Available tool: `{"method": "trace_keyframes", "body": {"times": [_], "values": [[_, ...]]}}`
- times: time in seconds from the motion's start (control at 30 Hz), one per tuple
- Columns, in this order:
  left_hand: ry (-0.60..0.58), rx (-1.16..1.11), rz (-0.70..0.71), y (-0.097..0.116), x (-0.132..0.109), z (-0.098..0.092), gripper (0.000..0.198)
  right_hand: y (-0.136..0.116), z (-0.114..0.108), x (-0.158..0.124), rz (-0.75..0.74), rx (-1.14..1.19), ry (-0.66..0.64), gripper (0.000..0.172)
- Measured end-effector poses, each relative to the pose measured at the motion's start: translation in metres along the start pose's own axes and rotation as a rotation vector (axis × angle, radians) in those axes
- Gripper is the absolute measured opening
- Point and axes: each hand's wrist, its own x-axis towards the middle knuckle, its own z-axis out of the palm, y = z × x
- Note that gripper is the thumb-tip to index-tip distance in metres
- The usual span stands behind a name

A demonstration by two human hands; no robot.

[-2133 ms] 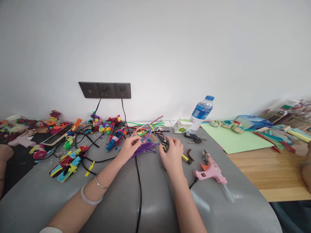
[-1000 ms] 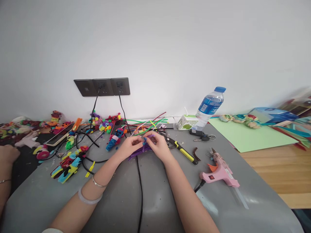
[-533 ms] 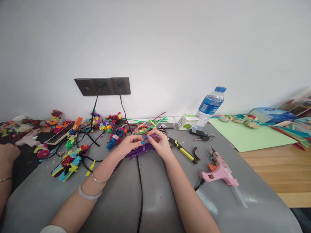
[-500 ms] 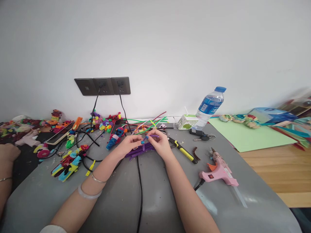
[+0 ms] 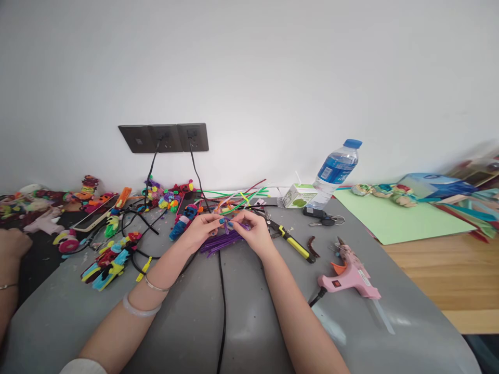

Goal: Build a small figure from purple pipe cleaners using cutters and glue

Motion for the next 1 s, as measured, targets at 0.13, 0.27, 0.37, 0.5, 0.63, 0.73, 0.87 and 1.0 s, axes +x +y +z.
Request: {"method": "trace_keyframes", "body": {"times": [0.13, 0.27, 0.37, 0.5, 0.63, 0.73, 0.87, 1.0], "values": [[0.05, -0.027, 0.017, 0.0, 0.0, 0.003, 0.044, -0.001, 0.001, 0.0, 0.003, 0.006, -0.03, 0.029], [0.097, -0.042, 0.021, -0.001, -0.001, 0.006, 0.042, -0.002, 0.001, 0.0, 0.011, 0.003, -0.032, 0.028], [0.111, -0.076, 0.006, -0.001, -0.001, 0.008, 0.041, -0.002, 0.002, 0.0, 0.021, 0.004, -0.041, 0.027], [0.093, -0.115, 0.003, -0.001, -0.002, 0.011, 0.044, -0.002, 0.002, 0.0, 0.037, 0.018, -0.047, 0.029], [0.041, -0.15, -0.029, 0.002, -0.005, 0.012, 0.049, -0.005, 0.001, 0.0, 0.07, 0.062, -0.063, 0.03], [0.021, -0.177, -0.04, 0.005, -0.006, 0.012, 0.047, -0.006, -0.001, 0.0, 0.096, 0.094, -0.085, 0.031], [-0.013, -0.177, 0.009, 0.005, -0.006, 0.012, 0.04, -0.007, -0.002, 0.001, 0.128, 0.14, -0.092, 0.031], [0.005, -0.133, 0.039, 0.003, -0.004, 0.009, 0.038, -0.006, -0.002, 0.001, 0.163, 0.178, -0.088, 0.035]]}}
